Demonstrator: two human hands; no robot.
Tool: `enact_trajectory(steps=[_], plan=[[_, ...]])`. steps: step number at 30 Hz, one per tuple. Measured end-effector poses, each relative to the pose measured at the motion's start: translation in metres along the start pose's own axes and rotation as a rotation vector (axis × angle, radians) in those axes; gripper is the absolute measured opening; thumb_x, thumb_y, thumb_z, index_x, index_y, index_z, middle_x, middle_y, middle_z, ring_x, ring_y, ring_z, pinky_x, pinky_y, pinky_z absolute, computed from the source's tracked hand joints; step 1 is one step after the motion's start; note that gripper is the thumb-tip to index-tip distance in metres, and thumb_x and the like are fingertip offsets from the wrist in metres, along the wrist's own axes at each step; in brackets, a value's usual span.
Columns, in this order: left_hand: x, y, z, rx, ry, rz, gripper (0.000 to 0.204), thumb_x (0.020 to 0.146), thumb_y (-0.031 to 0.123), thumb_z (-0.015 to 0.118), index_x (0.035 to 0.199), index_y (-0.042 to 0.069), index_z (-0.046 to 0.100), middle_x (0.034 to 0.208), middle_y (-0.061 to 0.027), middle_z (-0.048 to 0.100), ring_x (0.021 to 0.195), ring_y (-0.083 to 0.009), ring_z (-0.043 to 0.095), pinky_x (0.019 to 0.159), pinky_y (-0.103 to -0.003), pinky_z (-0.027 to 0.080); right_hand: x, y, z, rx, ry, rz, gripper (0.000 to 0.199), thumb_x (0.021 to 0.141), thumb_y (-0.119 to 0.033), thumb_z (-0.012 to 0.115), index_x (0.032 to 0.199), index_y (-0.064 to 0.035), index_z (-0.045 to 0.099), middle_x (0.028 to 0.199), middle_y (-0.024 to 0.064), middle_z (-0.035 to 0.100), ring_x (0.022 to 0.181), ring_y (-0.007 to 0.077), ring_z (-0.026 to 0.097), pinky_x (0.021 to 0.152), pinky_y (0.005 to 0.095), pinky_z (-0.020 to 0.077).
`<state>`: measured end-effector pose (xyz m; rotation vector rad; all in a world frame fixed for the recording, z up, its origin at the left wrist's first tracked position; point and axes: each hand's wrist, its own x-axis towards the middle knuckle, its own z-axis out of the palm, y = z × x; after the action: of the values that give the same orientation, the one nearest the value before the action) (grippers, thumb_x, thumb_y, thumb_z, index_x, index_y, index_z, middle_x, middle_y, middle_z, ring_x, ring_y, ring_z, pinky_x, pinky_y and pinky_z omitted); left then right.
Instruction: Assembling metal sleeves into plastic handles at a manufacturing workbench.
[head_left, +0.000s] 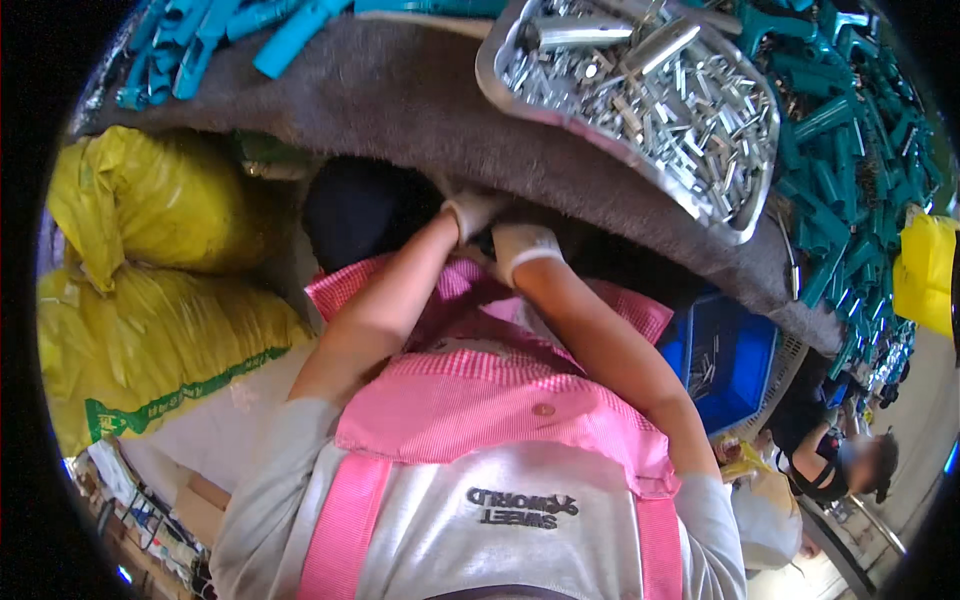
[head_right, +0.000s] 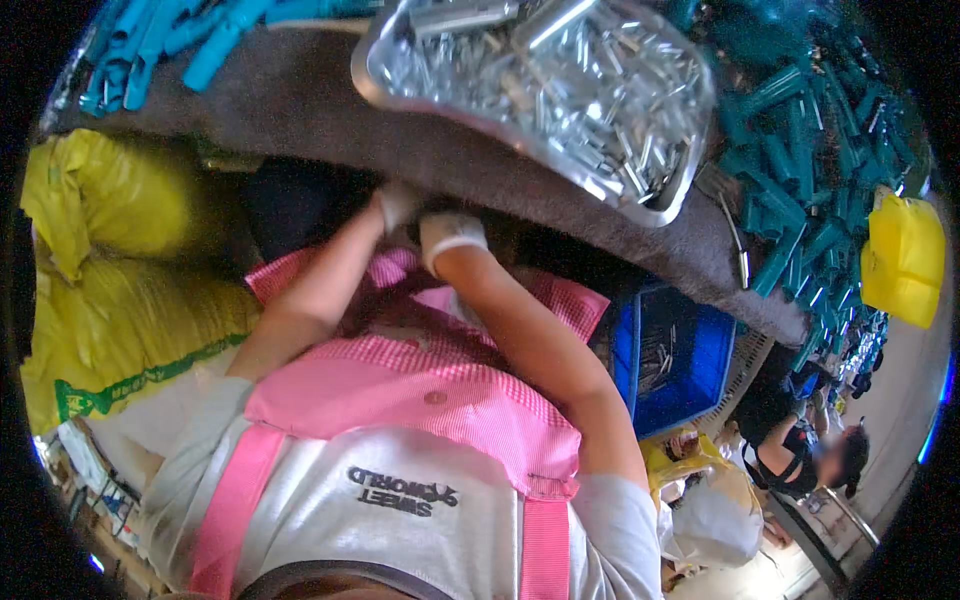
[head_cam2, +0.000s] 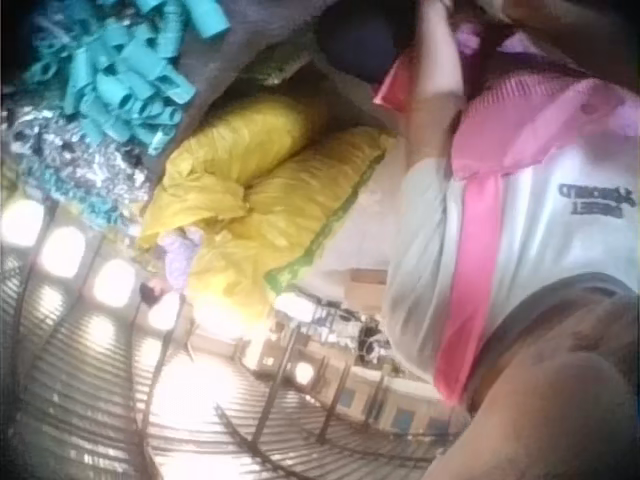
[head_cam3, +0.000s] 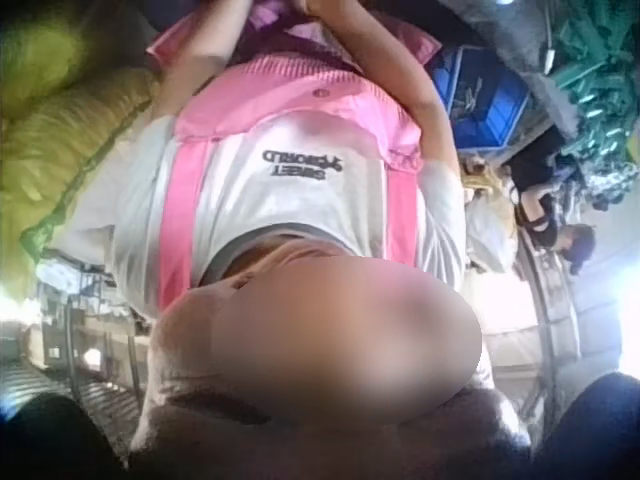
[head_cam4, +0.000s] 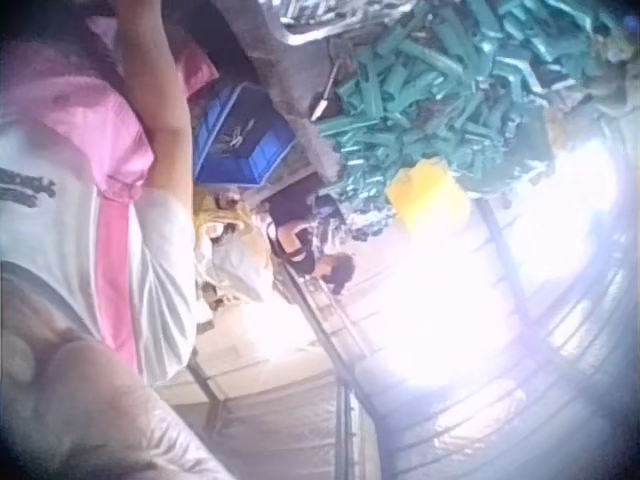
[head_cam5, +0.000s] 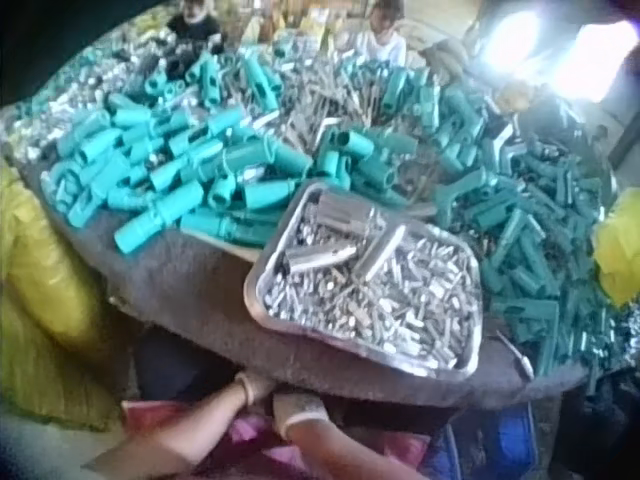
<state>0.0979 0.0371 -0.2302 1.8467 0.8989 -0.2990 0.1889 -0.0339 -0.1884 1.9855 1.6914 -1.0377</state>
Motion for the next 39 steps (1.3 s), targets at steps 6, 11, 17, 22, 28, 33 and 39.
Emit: enact_trajectory(steps=[6, 11, 17, 22, 28, 33, 39], plan=[[0.020, -0.004, 0.049, 0.056, 0.161, -0.128, 0.054, 0.085, 0.049, 0.044, 0.109, 0.004, 0.062, 0.108, -0.0261, 0.058, 0.103, -0.0408, 0.055, 0.090, -0.046, 0.042, -0.030, 0.030, 0.016, 0.223, -0.011, 0.083, 0.038, 0.075, -0.035, 0.060, 0.098, -0.0053, 0.067, 0.102, 0.0218, 0.063, 0.097, 0.0351, 0.061, 0.083, 0.0411, 0.0484], [0.051, -0.043, 0.072, 0.097, 0.270, -0.205, 0.042, 0.086, 0.036, 0.047, 0.111, 0.006, 0.061, 0.116, -0.0186, 0.058, 0.109, -0.0353, 0.054, 0.094, -0.039, 0.042, 0.003, 0.028, 0.051, 0.163, 0.073, 0.133, 0.028, 0.081, -0.025, 0.052, 0.095, -0.0075, 0.070, 0.101, 0.0180, 0.065, 0.095, 0.0327, 0.064, 0.081, 0.0418, 0.0504], [0.019, -0.013, 0.061, 0.171, 0.388, -0.051, 0.042, 0.078, 0.038, 0.057, 0.099, 0.003, 0.066, 0.100, -0.0239, 0.062, 0.096, -0.0374, 0.060, 0.085, -0.045, 0.047, -0.028, 0.033, 0.020, 0.175, 0.027, 0.027, 0.032, 0.072, -0.030, 0.062, 0.092, -0.0067, 0.070, 0.098, 0.0190, 0.066, 0.092, 0.0334, 0.064, 0.080, 0.0425, 0.0506], [0.022, 0.006, 0.056, 0.170, 0.244, -0.311, 0.040, 0.076, 0.038, 0.058, 0.099, 0.006, 0.066, 0.098, -0.0230, 0.063, 0.096, -0.0379, 0.060, 0.086, -0.045, 0.046, -0.007, 0.038, 0.065, 0.228, 0.071, 0.102, 0.026, 0.081, -0.021, 0.052, 0.095, -0.0063, 0.069, 0.098, 0.0188, 0.066, 0.091, 0.0322, 0.065, 0.077, 0.0406, 0.0525], [-0.040, 0.010, -0.009, -0.177, 0.052, 0.354, 0.039, 0.096, 0.028, 0.035, 0.120, 0.005, 0.054, 0.116, -0.0162, 0.060, 0.103, -0.0277, 0.059, 0.095, -0.036, 0.041, -0.128, 0.038, -0.036, 0.275, 0.292, -0.092, 0.043, 0.071, -0.037, 0.066, 0.101, -0.0055, 0.062, 0.085, 0.0192, 0.065, 0.080, 0.0363, 0.064, 0.072, 0.0439, 0.0509], [-0.093, 0.097, 0.009, 0.512, 0.173, 0.475, 0.055, 0.076, 0.037, 0.065, 0.124, 0.017, 0.044, 0.102, -0.0224, 0.061, 0.093, -0.0406, 0.059, 0.080, -0.048, 0.047, -0.260, 0.080, 0.000, 0.415, 1.076, 0.153, 0.058, 0.070, -0.013, 0.069, 0.125, -0.0151, 0.052, 0.102, 0.0160, 0.059, 0.086, 0.0359, 0.060, 0.073, 0.0383, 0.0499], [-0.142, 0.219, 0.096, 0.695, -0.679, 0.790, 0.056, 0.083, 0.033, 0.059, 0.131, 0.012, 0.042, 0.108, -0.0208, 0.060, 0.093, -0.0364, 0.060, 0.082, -0.042, 0.047, -0.432, 0.076, 0.222, 1.271, 0.981, 0.686, 0.053, 0.078, -0.020, 0.069, 0.127, -0.0062, 0.053, 0.105, 0.0038, 0.062, 0.092, 0.0098, 0.055, 0.081, 0.0268, 0.0470]])
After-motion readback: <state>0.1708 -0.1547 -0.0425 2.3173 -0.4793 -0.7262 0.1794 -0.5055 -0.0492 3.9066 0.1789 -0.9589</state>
